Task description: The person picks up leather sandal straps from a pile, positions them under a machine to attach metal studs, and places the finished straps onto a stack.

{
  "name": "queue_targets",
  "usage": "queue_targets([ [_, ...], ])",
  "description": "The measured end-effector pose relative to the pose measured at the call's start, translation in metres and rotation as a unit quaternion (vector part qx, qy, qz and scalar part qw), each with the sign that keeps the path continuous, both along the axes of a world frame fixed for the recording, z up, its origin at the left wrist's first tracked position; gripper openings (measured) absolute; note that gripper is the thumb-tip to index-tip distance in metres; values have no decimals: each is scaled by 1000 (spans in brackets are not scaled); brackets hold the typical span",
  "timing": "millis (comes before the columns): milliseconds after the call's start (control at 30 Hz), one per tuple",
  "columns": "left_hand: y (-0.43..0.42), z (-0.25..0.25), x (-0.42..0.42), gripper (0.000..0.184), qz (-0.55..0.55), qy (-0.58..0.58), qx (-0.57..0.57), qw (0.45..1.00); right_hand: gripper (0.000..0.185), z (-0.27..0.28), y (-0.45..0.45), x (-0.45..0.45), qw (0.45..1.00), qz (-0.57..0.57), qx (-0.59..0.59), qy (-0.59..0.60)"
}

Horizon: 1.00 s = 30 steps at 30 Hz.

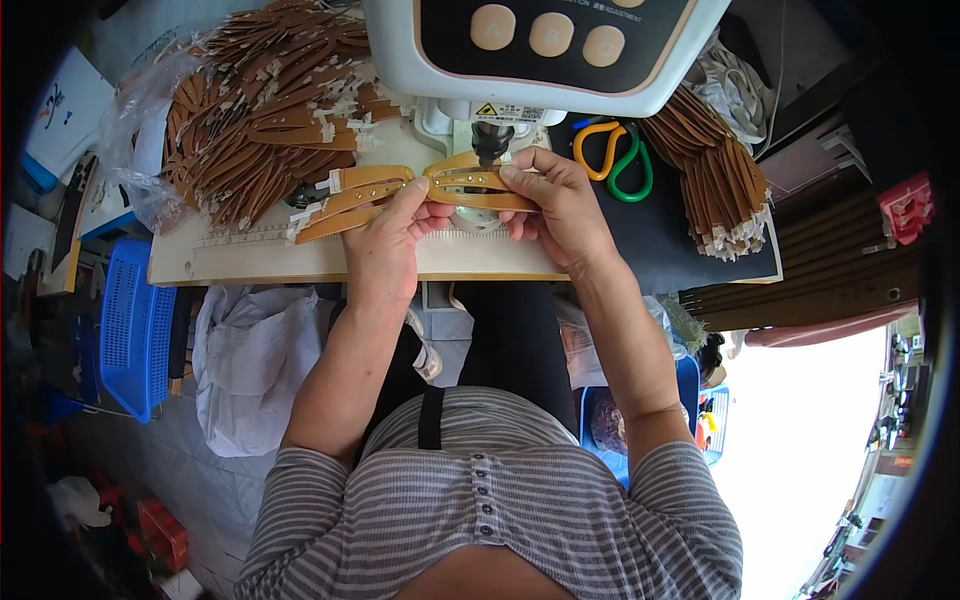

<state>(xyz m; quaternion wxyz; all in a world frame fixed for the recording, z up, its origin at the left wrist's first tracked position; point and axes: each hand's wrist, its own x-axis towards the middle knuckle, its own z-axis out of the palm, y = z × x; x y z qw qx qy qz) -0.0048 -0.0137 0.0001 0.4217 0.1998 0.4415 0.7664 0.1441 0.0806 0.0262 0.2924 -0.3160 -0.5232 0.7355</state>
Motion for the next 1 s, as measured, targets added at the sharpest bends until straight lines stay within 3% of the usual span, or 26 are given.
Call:
queue_targets([
  [1000,4,0,6,13,-19,7,9,1000,9,-4,-3,9,999,-24,39,-1],
])
